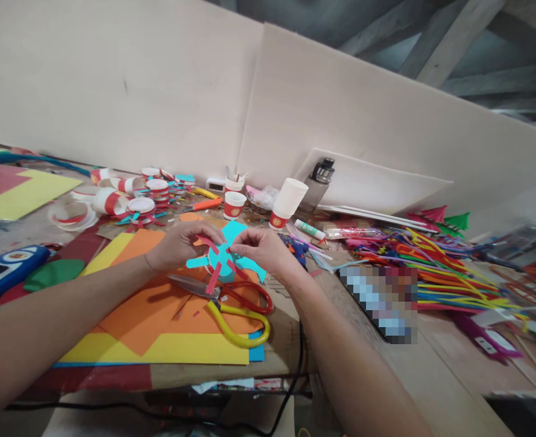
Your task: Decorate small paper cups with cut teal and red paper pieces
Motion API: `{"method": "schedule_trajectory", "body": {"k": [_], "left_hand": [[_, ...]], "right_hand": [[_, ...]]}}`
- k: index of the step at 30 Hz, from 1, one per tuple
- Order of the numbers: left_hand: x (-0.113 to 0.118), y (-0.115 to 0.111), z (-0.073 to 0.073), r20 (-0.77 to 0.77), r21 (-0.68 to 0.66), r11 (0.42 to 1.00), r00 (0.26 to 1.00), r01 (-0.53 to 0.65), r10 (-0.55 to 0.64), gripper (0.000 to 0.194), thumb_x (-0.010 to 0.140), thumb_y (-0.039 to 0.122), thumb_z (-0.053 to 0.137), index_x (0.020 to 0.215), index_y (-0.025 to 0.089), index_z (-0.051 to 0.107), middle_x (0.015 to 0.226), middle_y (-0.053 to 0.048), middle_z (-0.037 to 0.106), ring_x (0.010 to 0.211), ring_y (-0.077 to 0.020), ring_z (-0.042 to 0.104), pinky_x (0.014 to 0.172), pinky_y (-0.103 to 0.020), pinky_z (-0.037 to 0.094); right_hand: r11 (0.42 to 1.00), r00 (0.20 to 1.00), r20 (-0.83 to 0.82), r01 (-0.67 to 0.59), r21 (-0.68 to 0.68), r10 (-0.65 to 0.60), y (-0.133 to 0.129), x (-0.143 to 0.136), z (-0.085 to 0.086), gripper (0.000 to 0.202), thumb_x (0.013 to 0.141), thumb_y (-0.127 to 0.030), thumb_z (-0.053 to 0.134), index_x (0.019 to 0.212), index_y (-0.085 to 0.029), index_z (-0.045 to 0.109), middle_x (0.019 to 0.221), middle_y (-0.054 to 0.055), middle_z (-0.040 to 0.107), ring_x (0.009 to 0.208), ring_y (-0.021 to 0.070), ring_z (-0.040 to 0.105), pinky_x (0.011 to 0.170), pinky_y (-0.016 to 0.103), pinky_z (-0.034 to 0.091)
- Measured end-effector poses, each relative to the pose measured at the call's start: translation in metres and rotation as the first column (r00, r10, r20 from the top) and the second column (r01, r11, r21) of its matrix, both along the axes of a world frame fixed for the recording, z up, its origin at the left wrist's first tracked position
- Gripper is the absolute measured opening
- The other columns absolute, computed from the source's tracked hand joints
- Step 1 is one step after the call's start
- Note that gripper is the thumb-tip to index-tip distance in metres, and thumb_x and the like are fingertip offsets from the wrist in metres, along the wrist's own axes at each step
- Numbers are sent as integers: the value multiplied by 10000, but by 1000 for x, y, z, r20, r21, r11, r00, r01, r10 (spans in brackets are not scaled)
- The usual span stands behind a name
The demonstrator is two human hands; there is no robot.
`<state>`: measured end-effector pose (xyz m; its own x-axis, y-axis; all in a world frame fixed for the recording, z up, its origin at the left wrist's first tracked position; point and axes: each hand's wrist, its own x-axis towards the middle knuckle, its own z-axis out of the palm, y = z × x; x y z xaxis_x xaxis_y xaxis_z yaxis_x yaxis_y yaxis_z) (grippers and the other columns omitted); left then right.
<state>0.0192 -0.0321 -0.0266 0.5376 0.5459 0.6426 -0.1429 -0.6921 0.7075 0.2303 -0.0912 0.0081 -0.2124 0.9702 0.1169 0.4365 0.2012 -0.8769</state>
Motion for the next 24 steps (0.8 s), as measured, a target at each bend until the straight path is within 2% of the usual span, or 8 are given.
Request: {"method": "schedule_trajectory", "body": {"k": [5, 8, 11, 14, 16, 20, 24], "left_hand": [[1, -2, 1, 0, -58, 998, 1000, -1, 1, 114, 704, 206, 743, 814, 191, 720, 867, -87, 727, 814, -199, 677, 751, -312, 534], [2, -5, 5, 7, -152, 988, 1000, -12, 14, 160, 661, 252, 785, 791, 186, 719, 862, -90, 725, 817, -213, 675, 754, -322, 532], [3, -5, 8, 30, -286, 956, 996, -69, 81, 246, 589, 297, 834, 764, 177, 709, 841, -80, 721, 783, -214, 668, 731, -322, 527], [6, -1, 5, 40, -443, 892, 991, -94, 125, 292, 584, 307, 841, 800, 175, 694, 832, -56, 717, 765, -196, 658, 729, -311, 511], [9, 2, 1, 80, -545, 837, 991, -47, 107, 307, 596, 297, 837, 832, 174, 682, 832, -43, 718, 765, -181, 652, 738, -302, 497], [15, 4, -3, 158, -688, 725, 981, 27, 114, 341, 580, 275, 848, 863, 163, 693, 841, -37, 718, 773, -154, 635, 761, -280, 468], [17, 1, -3, 103, -768, 641, 985, -10, 139, 341, 559, 291, 859, 827, 149, 703, 830, -39, 710, 762, -151, 631, 739, -280, 459]], "right_hand": [[1000, 1000, -26, 3, 3, -3, 0, -2, -2, 254, 688, -399, 713, 775, -179, 621, 664, -23, 574, 600, 99, 480, 544, 238, 365], [994, 995, -32, 99, 43, -97, -3, -3, 1, 353, 674, -402, 734, 926, -195, 598, 785, -13, 595, 666, 107, 518, 590, 246, 406], [974, 975, -67, 216, 65, -211, -4, -1, 4, 379, 740, -460, 671, 1003, -203, 579, 938, 23, 609, 744, 114, 540, 639, 255, 432], [950, 943, -188, 295, 99, -274, -4, 3, 4, 348, 814, -521, 564, 942, -198, 584, 930, 28, 618, 775, 121, 545, 655, 251, 433], [934, 926, -230, 334, 127, -300, -3, 6, 3, 373, 841, -549, 508, 912, -193, 594, 904, 28, 622, 790, 131, 548, 661, 253, 428], [941, 938, -217, 305, 148, -270, -1, 8, -1, 432, 852, -591, 459, 895, -192, 619, 914, 37, 635, 826, 152, 548, 681, 263, 421], [957, 963, -128, 255, 135, -238, 3, 5, -9, 430, 848, -588, 471, 866, -187, 626, 867, 30, 634, 801, 151, 539, 688, 267, 411]]}}
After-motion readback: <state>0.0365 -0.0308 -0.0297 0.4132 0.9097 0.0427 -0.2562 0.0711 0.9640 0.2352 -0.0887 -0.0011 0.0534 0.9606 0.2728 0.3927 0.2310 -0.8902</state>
